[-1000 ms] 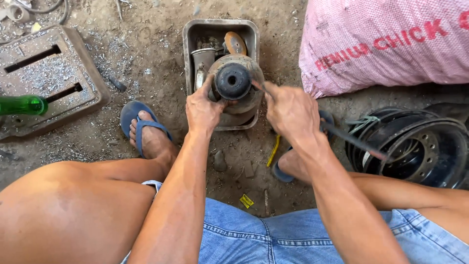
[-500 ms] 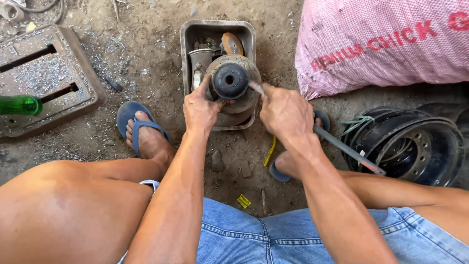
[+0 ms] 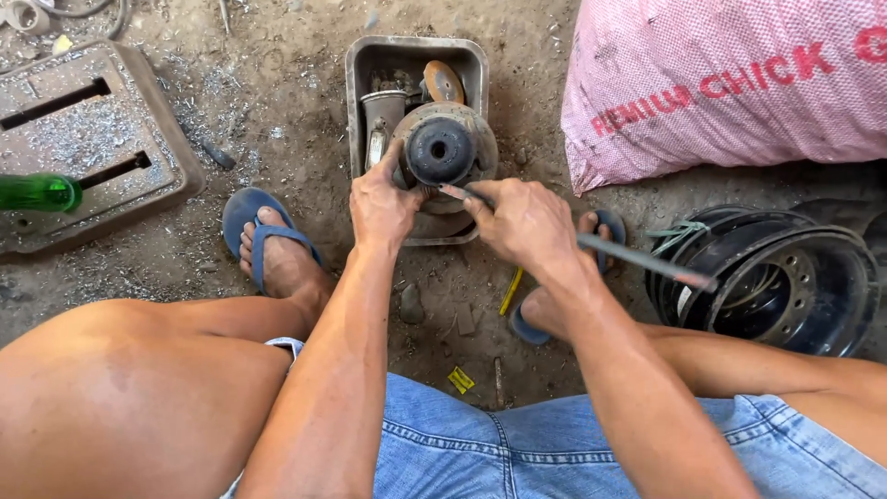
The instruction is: A person sits on the floor and uses a small tool to brush and scrape debris from a circular metal component.
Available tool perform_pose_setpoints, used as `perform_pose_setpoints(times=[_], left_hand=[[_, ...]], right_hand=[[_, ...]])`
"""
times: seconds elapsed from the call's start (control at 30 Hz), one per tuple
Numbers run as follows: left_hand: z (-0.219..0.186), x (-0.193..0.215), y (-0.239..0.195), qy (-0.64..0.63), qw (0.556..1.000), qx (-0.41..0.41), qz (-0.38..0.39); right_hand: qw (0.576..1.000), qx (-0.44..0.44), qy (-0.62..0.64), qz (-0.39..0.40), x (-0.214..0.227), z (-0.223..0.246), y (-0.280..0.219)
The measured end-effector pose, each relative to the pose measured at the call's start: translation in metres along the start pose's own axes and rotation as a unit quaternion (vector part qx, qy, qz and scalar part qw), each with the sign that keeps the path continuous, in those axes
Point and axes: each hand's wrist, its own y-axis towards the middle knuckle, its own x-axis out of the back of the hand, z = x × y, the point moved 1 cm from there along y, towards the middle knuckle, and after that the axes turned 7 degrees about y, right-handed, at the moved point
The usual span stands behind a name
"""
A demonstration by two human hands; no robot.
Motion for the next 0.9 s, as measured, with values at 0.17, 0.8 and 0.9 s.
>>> perform_pose_setpoints(times=[0.17, 0.8, 0.9], left_hand=[[-0.007, 0.004, -0.002, -0.018, 1.0, 0.0, 0.005], [-0.026, 0.019, -0.009, 0.004, 1.0, -0.01, 0.006], [-0.032, 0.026, -0.021, 0.034, 0.996, 0.087, 0.017]], right_hand=[[0.998, -0.032, -0.012, 0.055, 0.04, 0.015, -0.015], [0.979, 0.054, 0.165, -0.111, 0.043, -0.053, 0.038], [0.973, 0.021, 0.181, -0.142, -0.003, -0.106, 0.073]])
